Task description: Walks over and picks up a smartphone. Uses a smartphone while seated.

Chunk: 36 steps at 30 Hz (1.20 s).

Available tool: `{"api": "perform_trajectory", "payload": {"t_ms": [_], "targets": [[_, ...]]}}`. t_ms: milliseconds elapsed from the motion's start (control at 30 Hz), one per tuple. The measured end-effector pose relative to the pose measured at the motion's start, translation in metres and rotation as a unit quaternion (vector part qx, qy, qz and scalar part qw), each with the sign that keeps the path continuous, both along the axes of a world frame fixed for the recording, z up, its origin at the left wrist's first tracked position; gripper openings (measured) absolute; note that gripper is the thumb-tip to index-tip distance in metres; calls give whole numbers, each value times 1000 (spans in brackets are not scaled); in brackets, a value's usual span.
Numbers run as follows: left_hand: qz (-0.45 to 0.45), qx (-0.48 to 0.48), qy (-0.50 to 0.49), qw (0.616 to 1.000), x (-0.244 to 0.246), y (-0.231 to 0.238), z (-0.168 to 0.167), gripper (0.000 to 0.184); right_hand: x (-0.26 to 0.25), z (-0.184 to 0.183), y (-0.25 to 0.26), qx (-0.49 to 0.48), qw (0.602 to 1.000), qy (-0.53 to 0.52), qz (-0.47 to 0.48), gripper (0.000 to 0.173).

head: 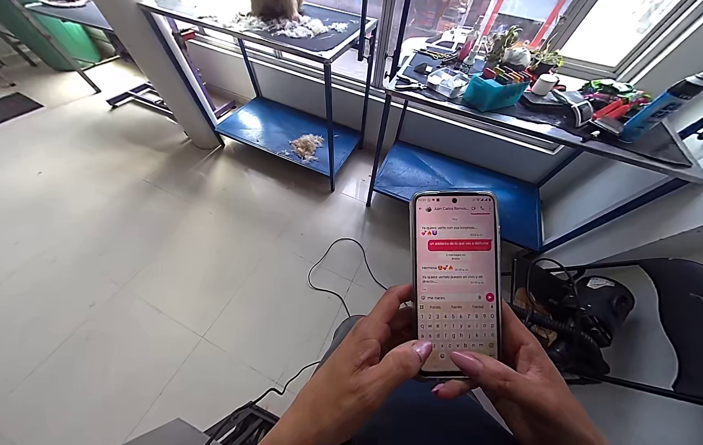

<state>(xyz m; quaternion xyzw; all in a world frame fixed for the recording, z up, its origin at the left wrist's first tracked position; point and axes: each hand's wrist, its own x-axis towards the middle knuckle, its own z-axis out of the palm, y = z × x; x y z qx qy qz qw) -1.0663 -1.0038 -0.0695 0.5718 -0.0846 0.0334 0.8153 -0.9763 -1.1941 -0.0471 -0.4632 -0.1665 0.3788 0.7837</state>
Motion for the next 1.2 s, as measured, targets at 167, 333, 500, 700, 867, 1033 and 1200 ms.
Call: {"api": "perform_trajectory", "payload": {"t_ms": [167,333,500,700,867,1033,1200], "targets": [[-9,36,-30,999,4,-11,-2,54,-4,1,-1,-43,994,22,-99,55],[8,27,-22,999,9,-16,-4,43,-1,-7,-23,67,997,33,11,51],[-37,23,-30,999,9,-19,0,50,-3,-5,-26,62,996,59,-23,46],[-29,52,-36,998,8,-29,-1,54,-10,2,-22,-36,991,46,-124,45],[-21,21,-19,999,10,-26,-2,47,-6,-4,-33,35,999,31,-23,56],[-91,-10,7,996,9,-6,2,47,-5,-8,-34,80,995,37,37,64],[-86,-13,10,996,9,-7,2,47,-7,-9,-31,49,998,36,6,59]]}}
